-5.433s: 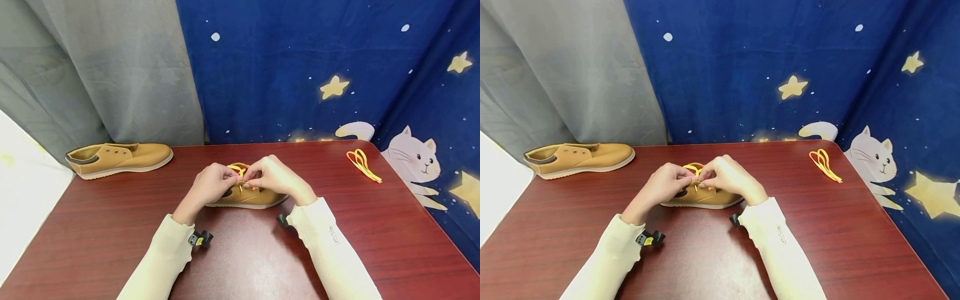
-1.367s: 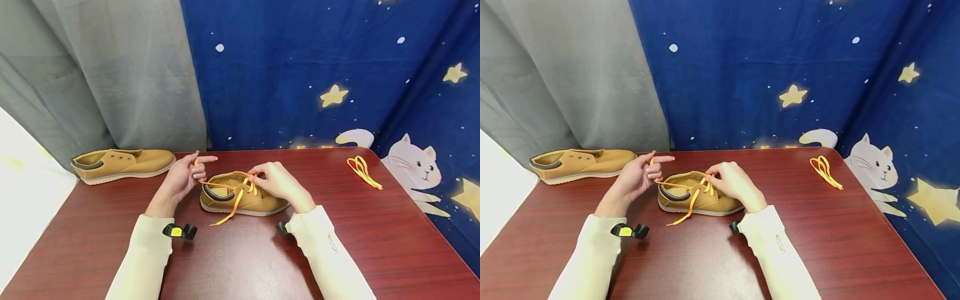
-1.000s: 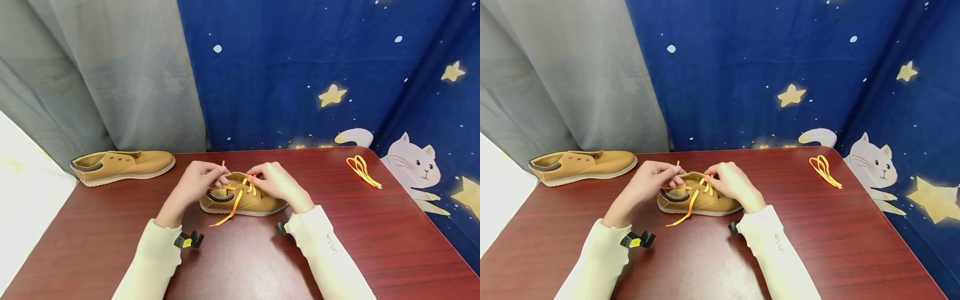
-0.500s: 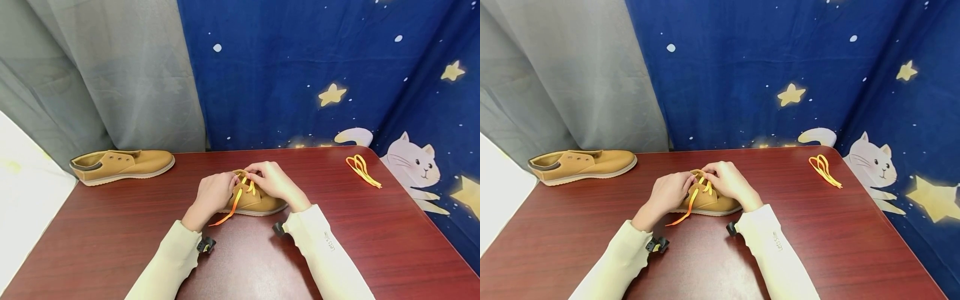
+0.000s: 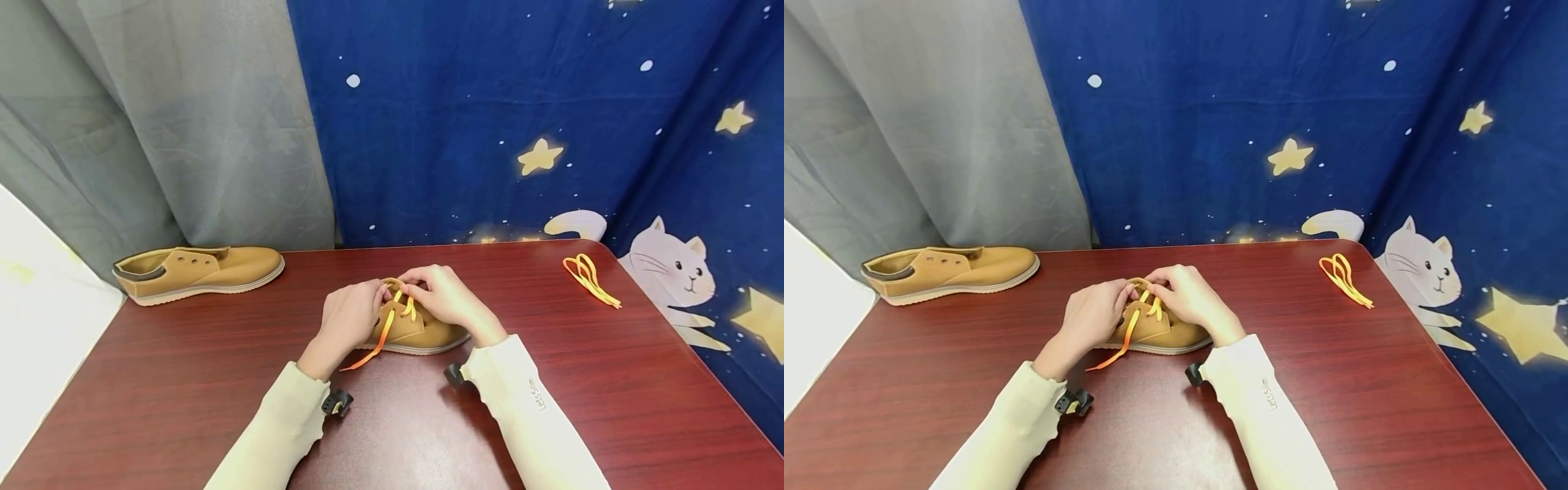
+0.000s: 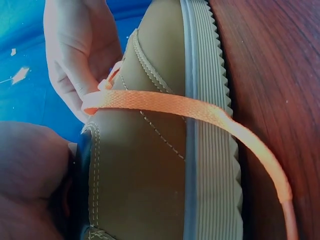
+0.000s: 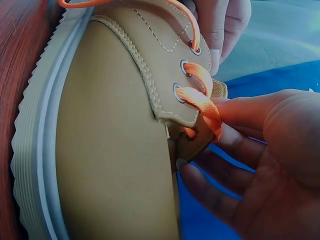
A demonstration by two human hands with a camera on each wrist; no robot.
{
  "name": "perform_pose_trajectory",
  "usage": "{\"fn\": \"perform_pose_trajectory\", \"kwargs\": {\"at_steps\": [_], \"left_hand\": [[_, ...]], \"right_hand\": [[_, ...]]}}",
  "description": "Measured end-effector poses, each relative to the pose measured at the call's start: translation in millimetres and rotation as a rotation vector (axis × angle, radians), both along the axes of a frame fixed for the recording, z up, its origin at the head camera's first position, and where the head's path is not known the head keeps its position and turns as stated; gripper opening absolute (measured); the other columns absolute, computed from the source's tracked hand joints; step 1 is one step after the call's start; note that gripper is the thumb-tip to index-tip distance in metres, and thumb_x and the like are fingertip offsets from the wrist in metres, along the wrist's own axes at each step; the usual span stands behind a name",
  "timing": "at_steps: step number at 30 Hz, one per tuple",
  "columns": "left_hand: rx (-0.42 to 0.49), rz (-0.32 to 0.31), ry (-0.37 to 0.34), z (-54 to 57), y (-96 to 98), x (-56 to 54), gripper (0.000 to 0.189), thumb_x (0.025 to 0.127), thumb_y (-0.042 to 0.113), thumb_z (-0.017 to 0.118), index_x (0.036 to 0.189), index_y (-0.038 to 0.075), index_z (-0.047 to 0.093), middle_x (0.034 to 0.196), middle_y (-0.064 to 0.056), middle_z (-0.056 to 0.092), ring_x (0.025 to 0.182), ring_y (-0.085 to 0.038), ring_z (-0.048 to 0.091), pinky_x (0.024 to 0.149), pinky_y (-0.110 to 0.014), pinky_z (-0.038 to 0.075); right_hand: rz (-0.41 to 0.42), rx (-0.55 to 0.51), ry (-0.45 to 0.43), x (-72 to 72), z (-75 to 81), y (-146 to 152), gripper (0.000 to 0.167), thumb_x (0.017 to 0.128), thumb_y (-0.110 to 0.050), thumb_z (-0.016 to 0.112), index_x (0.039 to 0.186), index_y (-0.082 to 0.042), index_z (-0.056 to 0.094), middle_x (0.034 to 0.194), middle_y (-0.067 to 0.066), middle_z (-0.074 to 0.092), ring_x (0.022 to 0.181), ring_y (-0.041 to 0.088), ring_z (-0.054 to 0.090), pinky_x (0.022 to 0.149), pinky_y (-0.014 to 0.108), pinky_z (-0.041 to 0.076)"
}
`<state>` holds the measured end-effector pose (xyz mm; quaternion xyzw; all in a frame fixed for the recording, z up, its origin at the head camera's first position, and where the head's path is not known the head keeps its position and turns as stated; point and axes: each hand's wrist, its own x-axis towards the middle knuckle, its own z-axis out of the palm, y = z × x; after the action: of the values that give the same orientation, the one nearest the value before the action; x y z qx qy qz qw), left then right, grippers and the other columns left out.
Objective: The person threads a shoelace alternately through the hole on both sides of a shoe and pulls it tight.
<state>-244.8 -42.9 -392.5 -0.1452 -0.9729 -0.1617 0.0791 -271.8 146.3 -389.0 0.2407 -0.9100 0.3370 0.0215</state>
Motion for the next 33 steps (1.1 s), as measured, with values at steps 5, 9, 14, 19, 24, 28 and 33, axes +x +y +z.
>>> {"fn": "perform_pose_trajectory", "kwargs": {"at_steps": [5,9,14,19,24,28,33], "left_hand": [[0.021,0.015,0.007,-1.2,-0.6,0.5,0.026,0.105,0.026,0.051,0.086,0.024,0.069,0.072,0.003,0.067,0.062,-0.018,0.059,0.051,-0.031,0.041],[0.031,0.011,0.014,-1.2,-1.1,0.6,0.026,0.105,0.026,0.051,0.086,0.024,0.068,0.069,0.004,0.065,0.061,-0.018,0.059,0.050,-0.031,0.040],[0.021,0.015,0.008,-0.6,0.0,0.1,0.024,0.104,0.026,0.054,0.085,0.025,0.068,0.065,0.005,0.060,0.060,-0.017,0.056,0.050,-0.031,0.038],[-0.033,-0.001,0.030,-4.0,2.5,-0.4,0.027,0.103,0.030,0.057,0.079,0.022,0.065,0.060,0.003,0.054,0.057,-0.019,0.055,0.048,-0.032,0.037],[-0.032,-0.004,0.067,-6.7,3.0,0.3,0.026,0.103,0.033,0.057,0.082,0.021,0.067,0.067,-0.002,0.066,0.064,-0.026,0.065,0.049,-0.036,0.041],[-0.031,-0.005,0.063,-6.9,3.5,0.7,0.027,0.103,0.033,0.056,0.082,0.021,0.068,0.068,-0.002,0.067,0.066,-0.025,0.066,0.050,-0.036,0.042],[0.003,0.012,0.025,-4.4,3.9,1.0,0.029,0.103,0.032,0.057,0.078,0.021,0.068,0.063,0.001,0.061,0.061,-0.019,0.058,0.051,-0.033,0.040]], "right_hand": [[0.009,-0.011,-0.011,1.4,1.4,-0.5,0.018,0.096,-0.016,0.067,0.110,-0.011,0.077,0.094,0.000,0.079,0.086,0.012,0.069,0.081,0.030,0.053],[0.005,-0.011,-0.013,2.3,2.3,-0.9,0.019,0.096,-0.016,0.067,0.111,-0.012,0.077,0.094,0.000,0.079,0.085,0.012,0.069,0.081,0.030,0.053],[0.013,-0.014,-0.013,2.4,3.4,-0.6,0.019,0.096,-0.015,0.067,0.111,-0.011,0.077,0.095,0.001,0.079,0.086,0.013,0.070,0.082,0.030,0.054],[0.034,-0.041,-0.044,0.5,1.3,2.4,0.020,0.098,-0.018,0.063,0.111,-0.010,0.077,0.101,0.003,0.078,0.096,0.017,0.070,0.089,0.037,0.055],[-0.037,-0.242,-0.221,-1.8,-4.6,-1.2,0.028,0.103,-0.026,0.057,0.102,-0.008,0.079,0.101,0.004,0.077,0.099,0.016,0.066,0.091,0.031,0.051],[-0.129,-0.471,-0.362,-2.4,-12.4,-12.1,0.023,0.097,-0.023,0.066,0.100,-0.004,0.079,0.095,0.004,0.076,0.091,0.011,0.063,0.082,0.024,0.049],[-0.212,-0.531,-0.378,-3.4,-16.6,-17.9,0.018,0.092,-0.021,0.074,0.097,-0.006,0.081,0.098,0.005,0.078,0.095,0.012,0.065,0.082,0.024,0.050]]}}
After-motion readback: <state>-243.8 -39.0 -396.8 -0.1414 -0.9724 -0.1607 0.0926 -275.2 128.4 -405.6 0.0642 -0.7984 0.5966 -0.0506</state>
